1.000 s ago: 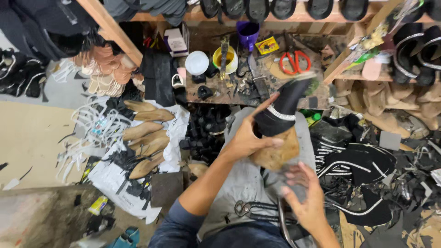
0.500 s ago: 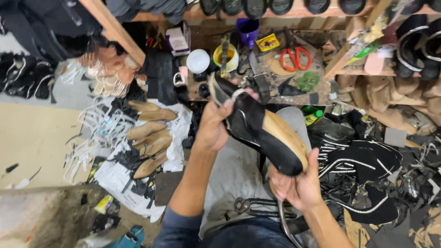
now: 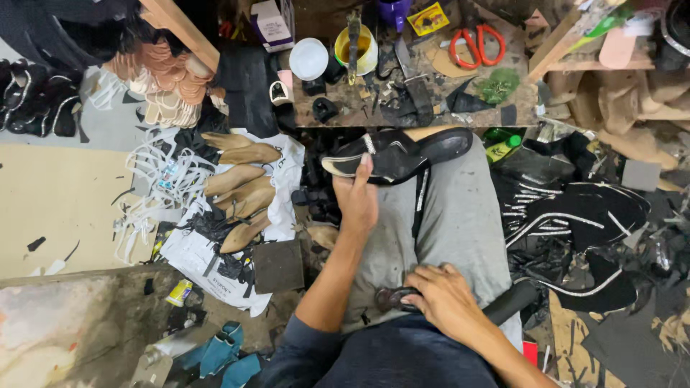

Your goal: The person repairs a black high-heeled shoe by inserting a wooden shoe tree, then repeatedly uses a hammer and pliers to secure a decorative trim along the shoe's edge. The person adjusts the shoe and trim multiple times while working in a cluttered workshop.

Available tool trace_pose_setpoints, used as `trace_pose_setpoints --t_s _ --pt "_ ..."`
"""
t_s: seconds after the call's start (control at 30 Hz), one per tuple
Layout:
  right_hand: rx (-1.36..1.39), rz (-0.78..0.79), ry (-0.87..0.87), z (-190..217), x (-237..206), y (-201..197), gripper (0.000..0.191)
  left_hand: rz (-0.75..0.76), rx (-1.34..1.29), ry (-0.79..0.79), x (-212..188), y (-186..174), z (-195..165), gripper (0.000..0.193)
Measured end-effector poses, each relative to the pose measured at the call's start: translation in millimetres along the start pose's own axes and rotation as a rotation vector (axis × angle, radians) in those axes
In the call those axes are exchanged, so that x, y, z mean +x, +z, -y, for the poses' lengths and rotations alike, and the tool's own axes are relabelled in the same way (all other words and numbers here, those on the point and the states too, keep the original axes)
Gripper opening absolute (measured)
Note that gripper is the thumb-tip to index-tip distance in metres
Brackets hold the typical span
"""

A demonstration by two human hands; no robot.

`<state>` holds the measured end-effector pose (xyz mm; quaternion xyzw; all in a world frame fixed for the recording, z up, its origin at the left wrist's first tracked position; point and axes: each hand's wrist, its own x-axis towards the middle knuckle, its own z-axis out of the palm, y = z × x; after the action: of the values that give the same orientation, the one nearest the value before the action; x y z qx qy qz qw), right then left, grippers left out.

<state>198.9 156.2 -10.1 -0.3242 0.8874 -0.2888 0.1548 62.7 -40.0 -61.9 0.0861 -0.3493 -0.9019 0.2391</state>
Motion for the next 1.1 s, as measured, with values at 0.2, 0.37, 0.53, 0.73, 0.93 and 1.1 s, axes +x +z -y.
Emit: trace_pose_setpoints --t_s 0.2,0.37,0.53,0.73,0.93,1.1 --pt "0.493 -0.162 0.291 -11.6 2.8 -23.3 0.022 0.366 0.647 -0.055 -13.9 -33.1 -63.7 0.041" --pt "1.446 -0.088 0.350 -15.3 26.8 -28.1 0.013 0.892 1.294 0.264 0.7 4.5 -123.5 0.074" --pt "1.575 0.005 0.355 -2.1 52.7 -45.9 0.015 0.974 1.354 0.124 0.1 42.7 -123.2 0.074" --pt "1.083 -0.056 0.332 -1.6 71.1 -51.6 0.006 0.937 1.356 0.134 -7.3 38.1 -114.5 0.072" --pt "0.455 -0.317 0.217 3.0 73.3 -37.8 0.018 0.932 1.327 0.078 -2.4 41.6 -115.0 0.072" --pt "0.019 -0.246 0.222 7.3 71.4 -38.5 0.020 0.979 1.352 0.056 -0.5 40.9 -117.7 0.068"
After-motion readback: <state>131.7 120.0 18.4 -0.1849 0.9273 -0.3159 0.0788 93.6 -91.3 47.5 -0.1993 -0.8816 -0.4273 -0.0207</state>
